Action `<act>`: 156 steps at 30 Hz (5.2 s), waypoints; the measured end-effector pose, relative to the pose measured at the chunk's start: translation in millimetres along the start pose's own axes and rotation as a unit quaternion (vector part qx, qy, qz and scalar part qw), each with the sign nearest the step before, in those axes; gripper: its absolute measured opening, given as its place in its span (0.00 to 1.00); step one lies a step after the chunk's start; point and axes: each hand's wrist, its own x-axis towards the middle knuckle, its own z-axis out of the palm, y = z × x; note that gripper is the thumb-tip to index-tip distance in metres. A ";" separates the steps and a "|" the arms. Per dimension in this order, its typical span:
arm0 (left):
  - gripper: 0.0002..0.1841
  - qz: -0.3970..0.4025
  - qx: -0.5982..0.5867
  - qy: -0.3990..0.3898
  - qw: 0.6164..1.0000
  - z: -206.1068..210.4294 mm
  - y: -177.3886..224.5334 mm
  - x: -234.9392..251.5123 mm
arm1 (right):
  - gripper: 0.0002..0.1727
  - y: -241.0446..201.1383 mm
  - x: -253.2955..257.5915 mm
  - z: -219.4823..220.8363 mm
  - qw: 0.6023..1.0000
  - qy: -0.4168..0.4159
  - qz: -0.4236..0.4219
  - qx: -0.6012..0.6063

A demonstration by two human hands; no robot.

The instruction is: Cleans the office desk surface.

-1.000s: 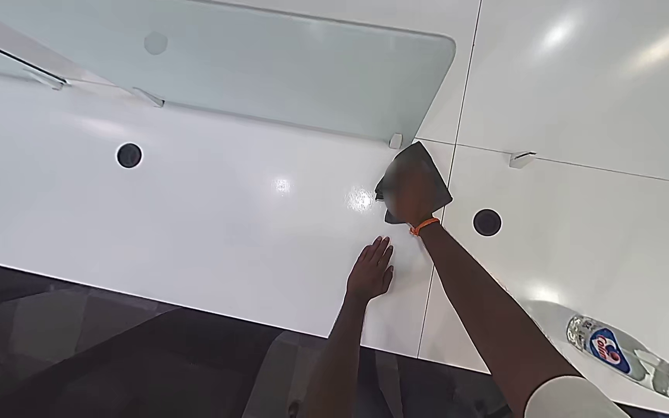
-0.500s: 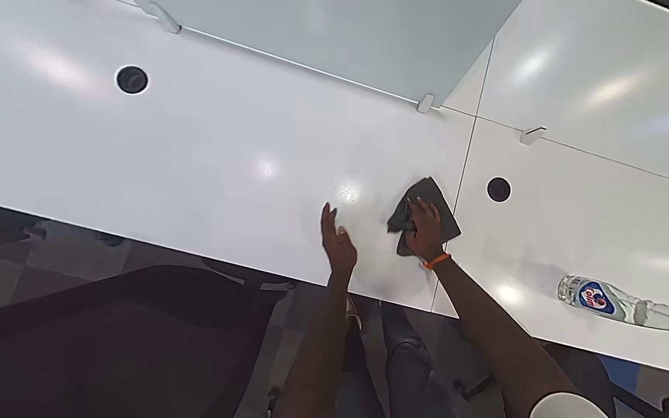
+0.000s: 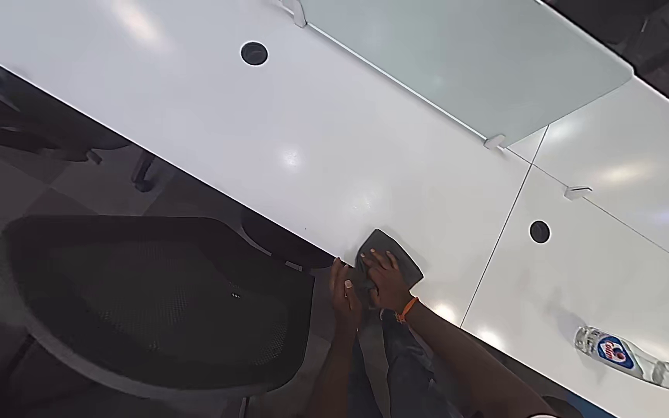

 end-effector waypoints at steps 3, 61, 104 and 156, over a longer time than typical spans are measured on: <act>0.29 0.013 0.020 0.004 1.000 -6.8 -5.4 4.8 | 0.16 -9.1 48.5 5.0 0.999 -0.020 -0.033 0.030; 0.30 0.335 0.327 -0.429 0.772 176.1 18.2 114.1 | 0.23 331.3 126.7 -177.4 0.822 0.224 0.513 -0.107; 0.27 0.291 0.264 -0.412 0.822 179.7 19.8 114.1 | 0.21 145.1 1.1 -77.7 0.904 0.131 0.377 -0.153; 0.29 0.319 0.307 -0.421 0.792 176.8 16.6 117.4 | 0.28 370.6 203.3 -203.3 0.993 0.068 0.087 -0.051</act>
